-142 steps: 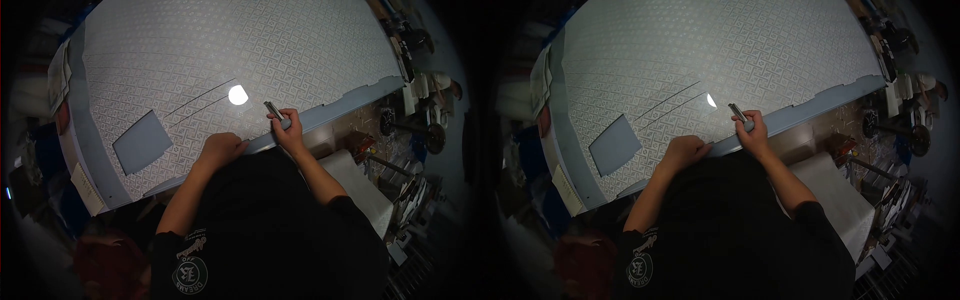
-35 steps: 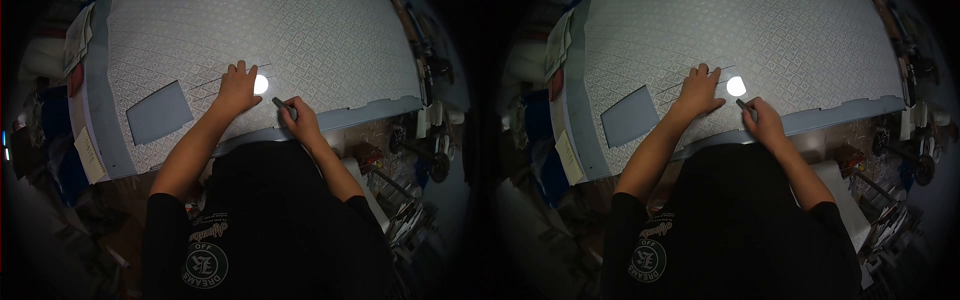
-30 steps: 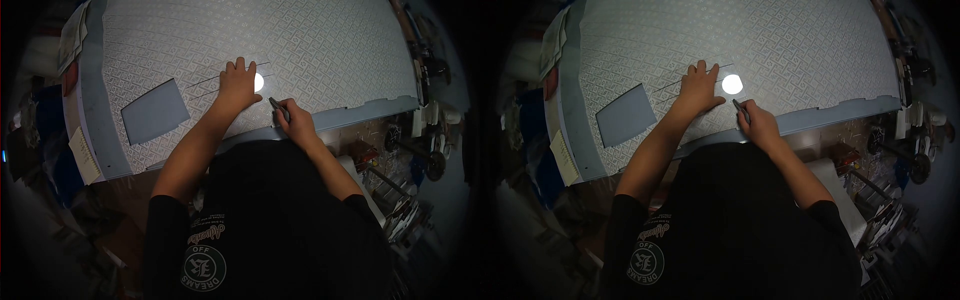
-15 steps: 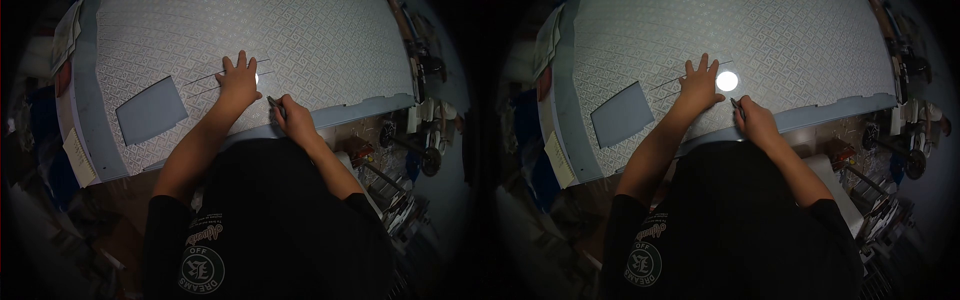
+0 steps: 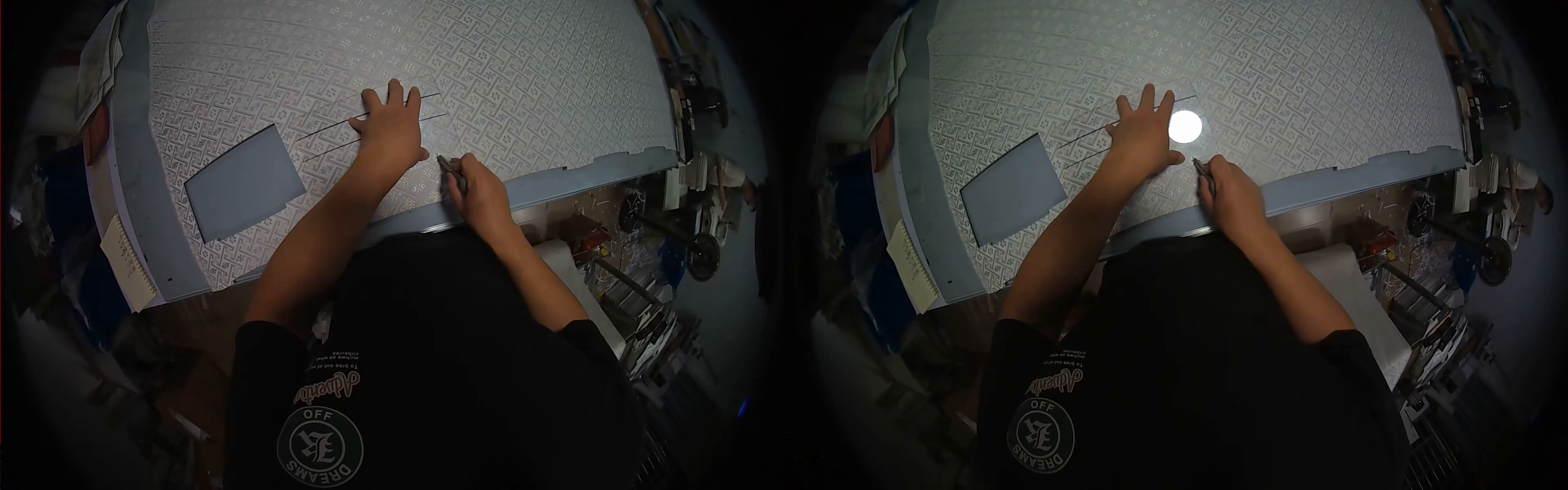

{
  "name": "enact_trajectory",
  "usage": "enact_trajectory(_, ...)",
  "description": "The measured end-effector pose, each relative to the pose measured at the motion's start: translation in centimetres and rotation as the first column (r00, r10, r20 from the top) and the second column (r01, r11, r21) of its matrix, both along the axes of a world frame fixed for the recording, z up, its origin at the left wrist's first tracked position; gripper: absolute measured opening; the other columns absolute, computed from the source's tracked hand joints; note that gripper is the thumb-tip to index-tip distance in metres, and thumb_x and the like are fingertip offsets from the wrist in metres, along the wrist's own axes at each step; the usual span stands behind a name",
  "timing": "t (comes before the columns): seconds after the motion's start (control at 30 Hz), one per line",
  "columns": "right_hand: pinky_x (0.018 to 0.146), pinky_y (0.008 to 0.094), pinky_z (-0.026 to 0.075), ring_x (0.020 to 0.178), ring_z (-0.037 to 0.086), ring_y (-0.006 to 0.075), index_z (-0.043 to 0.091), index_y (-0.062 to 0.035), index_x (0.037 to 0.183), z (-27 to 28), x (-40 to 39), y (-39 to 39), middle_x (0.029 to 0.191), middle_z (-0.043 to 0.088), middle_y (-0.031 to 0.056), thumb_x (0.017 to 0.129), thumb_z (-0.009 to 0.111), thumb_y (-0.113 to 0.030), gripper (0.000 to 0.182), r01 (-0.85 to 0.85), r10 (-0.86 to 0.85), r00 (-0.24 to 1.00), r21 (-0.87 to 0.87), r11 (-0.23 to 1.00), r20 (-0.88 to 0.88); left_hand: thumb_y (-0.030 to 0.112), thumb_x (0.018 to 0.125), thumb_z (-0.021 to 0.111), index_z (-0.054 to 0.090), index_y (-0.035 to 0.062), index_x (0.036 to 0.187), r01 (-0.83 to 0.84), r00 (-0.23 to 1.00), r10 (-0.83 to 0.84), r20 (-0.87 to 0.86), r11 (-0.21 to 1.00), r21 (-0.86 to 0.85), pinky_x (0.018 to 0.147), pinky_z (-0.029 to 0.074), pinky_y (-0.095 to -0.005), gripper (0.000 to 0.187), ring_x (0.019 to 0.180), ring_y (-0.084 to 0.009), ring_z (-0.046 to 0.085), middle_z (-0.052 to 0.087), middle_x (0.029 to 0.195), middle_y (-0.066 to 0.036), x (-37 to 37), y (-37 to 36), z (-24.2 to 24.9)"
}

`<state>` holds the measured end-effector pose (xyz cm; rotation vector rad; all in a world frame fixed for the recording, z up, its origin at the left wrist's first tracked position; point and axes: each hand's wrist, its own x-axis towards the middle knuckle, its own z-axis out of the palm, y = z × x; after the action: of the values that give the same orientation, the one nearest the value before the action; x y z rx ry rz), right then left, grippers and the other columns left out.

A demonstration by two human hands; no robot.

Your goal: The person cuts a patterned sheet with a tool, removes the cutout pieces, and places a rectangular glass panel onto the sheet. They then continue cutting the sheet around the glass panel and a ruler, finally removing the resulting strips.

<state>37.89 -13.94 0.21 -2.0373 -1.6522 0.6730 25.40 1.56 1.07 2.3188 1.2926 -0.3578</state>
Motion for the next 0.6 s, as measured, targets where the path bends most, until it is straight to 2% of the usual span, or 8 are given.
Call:
enact_trajectory(0.07, 0.071, 0.0482, 0.053, 0.088, 0.067, 0.0413, 0.056, -0.0024, 0.102, -1.2, -0.2, -0.7, 0.096, 0.069, 0.0197, 0.091, 0.071, -0.007, 0.019, 0.025, -0.024, 0.999, 0.018, 1.000, -0.023, 0.035, 0.070, 0.094, 0.034, 0.0149, 0.159, 0.008, 1.000, -0.008, -0.012, 1.000, 0.005, 0.097, 0.050, -0.0745, 0.109, 0.141, -0.0558, 0.029, 0.027, 0.164, -0.015, 0.0, 0.1, 0.0)
enact_trajectory(0.13, 0.082, 0.0468, 0.056, 0.095, 0.067, 0.0389, 0.058, -0.0027, 0.105, -3.0, -0.5, -1.5, 0.106, 0.069, 0.0174, 0.089, 0.072, -0.003, 0.021, 0.076, -0.054, 0.994, 0.240, 0.968, -0.096, 0.035, 0.070, 0.094, 0.034, 0.0142, 0.158, 0.014, 1.000, -0.014, -0.017, 1.000, 0.002, 0.096, 0.051, -0.0746, 0.109, 0.140, -0.0555, 0.030, 0.027, 0.163, -0.016, 0.1, 0.1, 0.0)
enact_trajectory(0.17, 0.082, 0.0468, 0.056, 0.095, 0.067, 0.0389, 0.058, -0.0027, 0.105, -3.8, -0.6, -1.8, 0.106, 0.069, 0.0174, 0.089, 0.072, -0.003, 0.021, 0.077, -0.055, 0.994, 0.237, 0.968, -0.098, 0.035, 0.070, 0.094, 0.034, 0.0142, 0.158, 0.015, 1.000, -0.015, -0.020, 1.000, -0.001, 0.096, 0.051, -0.0746, 0.109, 0.140, -0.0555, 0.030, 0.027, 0.163, -0.016, 0.1, 0.0, 0.0)
enact_trajectory(0.23, 0.095, 0.0502, 0.055, 0.100, 0.066, 0.0383, 0.058, -0.0033, 0.106, -5.1, -0.6, -2.0, 0.111, 0.068, 0.0151, 0.086, 0.073, 0.002, 0.026, -0.016, 0.033, 0.999, 0.426, 0.905, -0.033, 0.035, 0.070, 0.094, 0.034, 0.0134, 0.158, 0.017, 1.000, -0.017, -0.009, 1.000, 0.018, 0.095, 0.051, -0.0750, 0.109, 0.140, -0.0556, 0.031, 0.028, 0.163, -0.016, 0.0, 0.0, -0.2)
enact_trajectory(0.33, 0.100, 0.0552, 0.053, 0.101, 0.065, 0.0397, 0.057, -0.0038, 0.105, -6.4, -0.9, -2.2, 0.112, 0.068, 0.0147, 0.084, 0.074, 0.005, 0.028, 0.023, 0.013, 0.997, 0.490, 0.871, -0.070, 0.034, 0.069, 0.095, 0.035, 0.0134, 0.158, 0.019, 1.000, -0.019, -0.013, 1.000, 0.018, 0.095, 0.051, -0.0754, 0.109, 0.139, -0.0557, 0.031, 0.028, 0.162, -0.016, 0.1, 0.0, 0.0)
enact_trajectory(0.57, 0.098, 0.0555, 0.053, 0.099, 0.065, 0.0404, 0.057, -0.0041, 0.106, -6.7, -1.1, -2.0, 0.112, 0.068, 0.0149, 0.082, 0.075, 0.006, 0.031, 0.027, 0.002, 0.999, 0.520, 0.854, -0.054, 0.036, 0.067, 0.094, 0.037, 0.0132, 0.157, 0.024, 1.000, -0.024, 0.017, 0.999, 0.036, 0.093, 0.049, -0.0773, 0.109, 0.139, -0.0546, 0.029, 0.031, 0.161, -0.017, -0.1, 0.0, -0.8)
enact_trajectory(0.6, 0.095, 0.0528, 0.053, 0.099, 0.065, 0.0400, 0.058, -0.0042, 0.106, -6.6, -1.1, -1.9, 0.111, 0.069, 0.0153, 0.083, 0.075, 0.005, 0.030, 0.029, -0.001, 0.999, 0.519, 0.854, -0.054, 0.036, 0.068, 0.094, 0.037, 0.0134, 0.157, 0.021, 1.000, -0.022, 0.015, 0.999, 0.040, 0.094, 0.049, -0.0775, 0.108, 0.139, -0.0545, 0.030, 0.031, 0.161, -0.017, -0.1, 0.0, -0.8)
